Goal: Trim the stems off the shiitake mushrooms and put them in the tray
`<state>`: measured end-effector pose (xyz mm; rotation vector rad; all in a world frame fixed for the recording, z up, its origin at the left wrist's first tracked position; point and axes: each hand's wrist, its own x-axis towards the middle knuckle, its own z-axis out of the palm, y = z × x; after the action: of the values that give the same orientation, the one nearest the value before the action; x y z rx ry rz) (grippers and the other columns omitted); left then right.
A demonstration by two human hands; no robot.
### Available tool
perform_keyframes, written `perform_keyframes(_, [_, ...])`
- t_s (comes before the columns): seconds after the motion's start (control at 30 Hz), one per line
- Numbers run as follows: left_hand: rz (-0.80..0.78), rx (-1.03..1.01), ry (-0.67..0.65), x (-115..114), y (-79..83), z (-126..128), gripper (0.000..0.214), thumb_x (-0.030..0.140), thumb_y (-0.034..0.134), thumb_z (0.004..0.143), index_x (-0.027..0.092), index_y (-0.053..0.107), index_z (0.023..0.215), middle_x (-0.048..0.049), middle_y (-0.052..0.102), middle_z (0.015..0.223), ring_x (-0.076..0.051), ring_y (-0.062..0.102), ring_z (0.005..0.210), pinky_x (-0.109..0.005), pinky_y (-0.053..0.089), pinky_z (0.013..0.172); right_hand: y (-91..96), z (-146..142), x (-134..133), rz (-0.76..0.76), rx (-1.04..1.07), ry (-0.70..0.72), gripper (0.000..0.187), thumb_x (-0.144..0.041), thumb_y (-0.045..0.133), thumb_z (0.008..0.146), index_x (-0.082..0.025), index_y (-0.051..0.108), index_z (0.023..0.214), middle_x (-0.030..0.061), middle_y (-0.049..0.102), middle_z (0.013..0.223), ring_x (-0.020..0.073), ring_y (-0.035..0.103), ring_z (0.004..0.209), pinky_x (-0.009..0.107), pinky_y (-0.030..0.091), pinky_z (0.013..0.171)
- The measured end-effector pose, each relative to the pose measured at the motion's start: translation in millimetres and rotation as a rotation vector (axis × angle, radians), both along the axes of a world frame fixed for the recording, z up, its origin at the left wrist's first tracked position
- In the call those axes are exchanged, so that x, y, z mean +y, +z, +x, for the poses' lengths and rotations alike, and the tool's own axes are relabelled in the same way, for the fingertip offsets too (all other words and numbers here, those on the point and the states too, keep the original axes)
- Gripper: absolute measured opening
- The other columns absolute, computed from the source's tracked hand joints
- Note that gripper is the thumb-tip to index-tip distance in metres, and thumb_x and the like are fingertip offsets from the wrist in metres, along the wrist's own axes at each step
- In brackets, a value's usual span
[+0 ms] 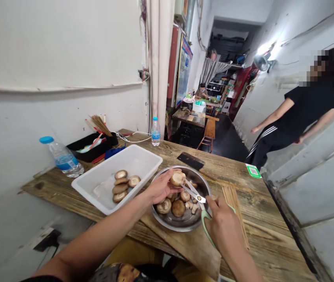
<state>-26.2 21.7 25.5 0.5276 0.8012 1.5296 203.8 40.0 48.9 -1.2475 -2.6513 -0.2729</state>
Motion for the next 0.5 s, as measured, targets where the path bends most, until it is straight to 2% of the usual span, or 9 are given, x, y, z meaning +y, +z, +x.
perform_keyframes(0.2, [0.109, 0.02, 0.057, 3, -7.2, -1, 0.045, 0.051, 0.053, 0.081, 0.015, 0.056, 0.107, -0.0111, 0.065, 0.097, -0.021, 0.065, 0.085, -0.036, 0.053, 0.073, 8.0, -2, 7, -0.106, 0.005, 0.03, 0.032, -0.034, 0.048, 0.082, -0.024, 0.058, 0.111, 0.0033, 0.053, 0.088, 0.0171, 0.06, 0.069, 0.027, 0.044, 0.059])
perform_keyframes(0.5, [0.091, 0.031, 0.064, 2, -1.2, -1, 0.054, 0.058, 0.049, 0.079, 0.011, 0.059, 0.103, -0.0128, 0.068, 0.088, -0.021, 0.066, 0.077, -0.033, 0.054, 0.065, 9.7, -1, 12, -0.063, -0.033, 0.037, 0.034, -0.035, 0.051, 0.082, -0.023, 0.059, 0.112, 0.0038, 0.054, 0.085, 0.0172, 0.059, 0.069, 0.027, 0.042, 0.059])
